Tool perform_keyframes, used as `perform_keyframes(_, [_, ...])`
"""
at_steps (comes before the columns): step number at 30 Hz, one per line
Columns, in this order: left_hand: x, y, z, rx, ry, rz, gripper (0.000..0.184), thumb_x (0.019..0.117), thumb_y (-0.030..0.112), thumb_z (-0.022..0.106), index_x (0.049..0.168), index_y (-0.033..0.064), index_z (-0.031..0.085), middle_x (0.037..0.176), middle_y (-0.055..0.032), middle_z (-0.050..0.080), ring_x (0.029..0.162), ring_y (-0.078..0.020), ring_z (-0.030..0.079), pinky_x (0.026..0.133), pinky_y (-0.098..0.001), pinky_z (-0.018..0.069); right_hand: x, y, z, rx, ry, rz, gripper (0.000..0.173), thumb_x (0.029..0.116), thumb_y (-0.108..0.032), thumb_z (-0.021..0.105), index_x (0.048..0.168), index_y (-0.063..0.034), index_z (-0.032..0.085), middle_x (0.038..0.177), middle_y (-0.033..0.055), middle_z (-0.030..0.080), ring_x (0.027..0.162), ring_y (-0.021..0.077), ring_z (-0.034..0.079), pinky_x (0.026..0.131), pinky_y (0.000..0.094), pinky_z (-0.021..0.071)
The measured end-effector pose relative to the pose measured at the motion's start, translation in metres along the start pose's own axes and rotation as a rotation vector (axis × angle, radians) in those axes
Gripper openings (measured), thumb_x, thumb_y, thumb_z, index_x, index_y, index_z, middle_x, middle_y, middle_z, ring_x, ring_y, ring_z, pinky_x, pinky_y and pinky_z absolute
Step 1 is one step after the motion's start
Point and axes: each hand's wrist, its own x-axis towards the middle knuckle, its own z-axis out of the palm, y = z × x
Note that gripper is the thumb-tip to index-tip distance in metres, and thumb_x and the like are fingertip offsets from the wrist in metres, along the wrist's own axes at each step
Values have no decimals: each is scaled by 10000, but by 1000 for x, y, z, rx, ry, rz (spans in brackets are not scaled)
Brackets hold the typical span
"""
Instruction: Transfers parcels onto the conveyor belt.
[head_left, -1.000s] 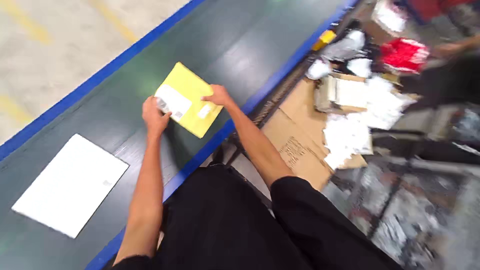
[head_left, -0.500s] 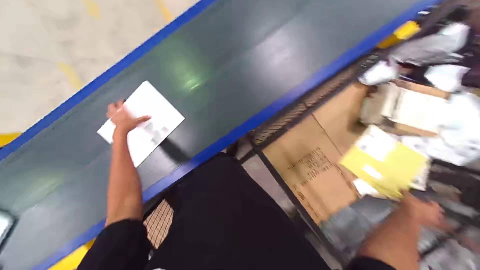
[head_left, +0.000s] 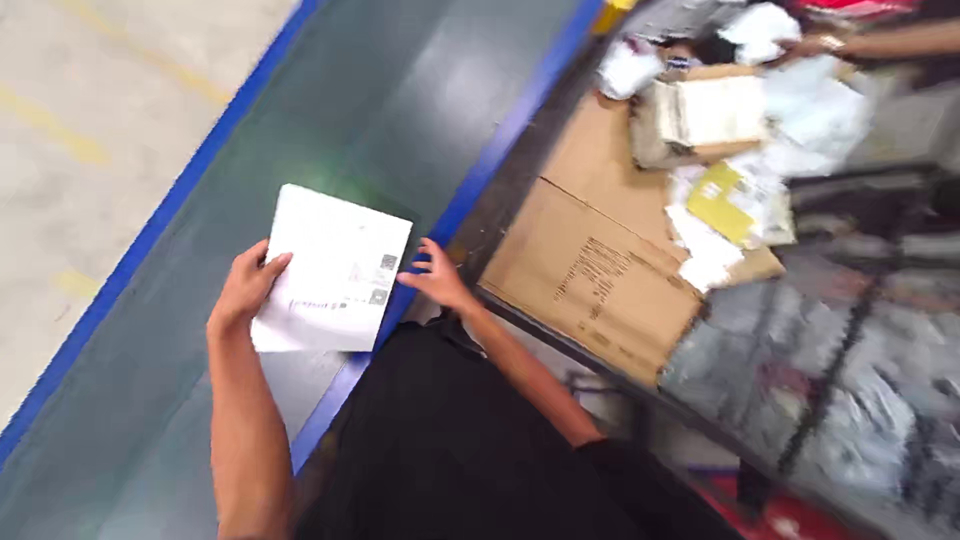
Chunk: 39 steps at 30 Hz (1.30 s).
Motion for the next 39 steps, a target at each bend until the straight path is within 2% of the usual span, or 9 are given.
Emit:
perform_keyframes(4, [15, 51, 80, -340, -38, 106, 250, 1054, 180, 500, 1271, 63, 544, 1015, 67, 685, 868, 1, 687, 800, -225, 607, -30, -6, -14, 519, 97, 3, 769, 904, -96, 759, 1516, 15, 307, 1302, 179, 629, 1098, 221, 686, 957, 415, 592])
perform_keyframes(6, [20, 75, 121, -401, -84, 107, 284, 1062, 171, 504, 1318, 49, 515, 1045, 35, 675, 887, -33, 688, 808, -253, 608, -47, -8, -50, 594, 178, 7, 479, 947, -64, 692, 1363, 60, 489, 1129, 153, 704, 997, 195, 707, 921, 401, 598])
perform_keyframes(9, [25, 99, 158, -473, -317, 195, 607, 1023, 287, 569, 1525, 37, 338, 1346, -102, 626, 1101, -223, 695, 935, -406, 608, -76, -4, -157, 384, 490, -67, 431, 939, -88, 712, 1305, 64, 542, 1077, 127, 717, 941, 159, 717, 871, 356, 620])
perform_keyframes(13, [15, 90, 171, -458, -353, 172, 608, 1016, 285, 588, 1527, 38, 370, 1376, -141, 628, 1175, -297, 676, 986, -445, 587, -138, 5, -353, 286, 924, 40, 620, 978, -407, 677, 1481, -131, 441, 1230, 78, 677, 1044, 175, 681, 889, 404, 591])
perform_keyframes(18, [-17, 28, 163, -444, -196, -26, 501, 1047, 193, 520, 1506, 33, 400, 1342, -125, 648, 1121, -225, 694, 968, -382, 584, -168, 40, -514, 527, 1155, 23, 758, 1027, -579, 492, 1578, -107, 272, 1485, 138, 534, 1234, 262, 636, 977, 421, 579])
perform_keyframes(22, [-66, -6, 150, -467, -8, -183, 456, 1063, 174, 512, 1472, -10, 428, 1327, -169, 647, 1103, -237, 704, 944, -407, 597, -126, 51, -433, 370, 964, 92, 595, 1095, -399, 435, 1572, -85, 268, 1462, 141, 558, 1199, 253, 659, 962, 403, 583])
perform_keyframes(30, [-182, -100, 82, 46, 701, -487, 433, 1021, 239, 596, 1381, -1, 565, 1313, -186, 651, 1165, -287, 668, 1003, -471, 555, -31, 73, -127, -177, 297, -60, 447, 1052, -183, 532, 1433, 40, 462, 1198, 171, 671, 940, 178, 701, 808, 353, 596])
perform_keyframes(35, [-257, -168, 2, 177, 944, -713, 687, 957, 333, 700, 1502, 3, 445, 1491, -269, 486, 1374, -436, 485, 1135, -596, 408, -13, 36, 47, -330, -202, -200, 423, 1039, -197, 558, 1391, 36, 529, 1136, 154, 722, 950, 212, 735, 826, 400, 630])
perform_keyframes(39, [-297, -238, -66, 229, 916, -809, 1064, 747, 489, 884, 1566, 42, 371, 1633, -274, 276, 1486, -537, 246, 1140, -758, 252, 10, 14, 170, -412, -536, -187, 464, 1034, -232, 585, 1437, -17, 502, 1263, 119, 697, 1092, 195, 710, 923, 399, 610])
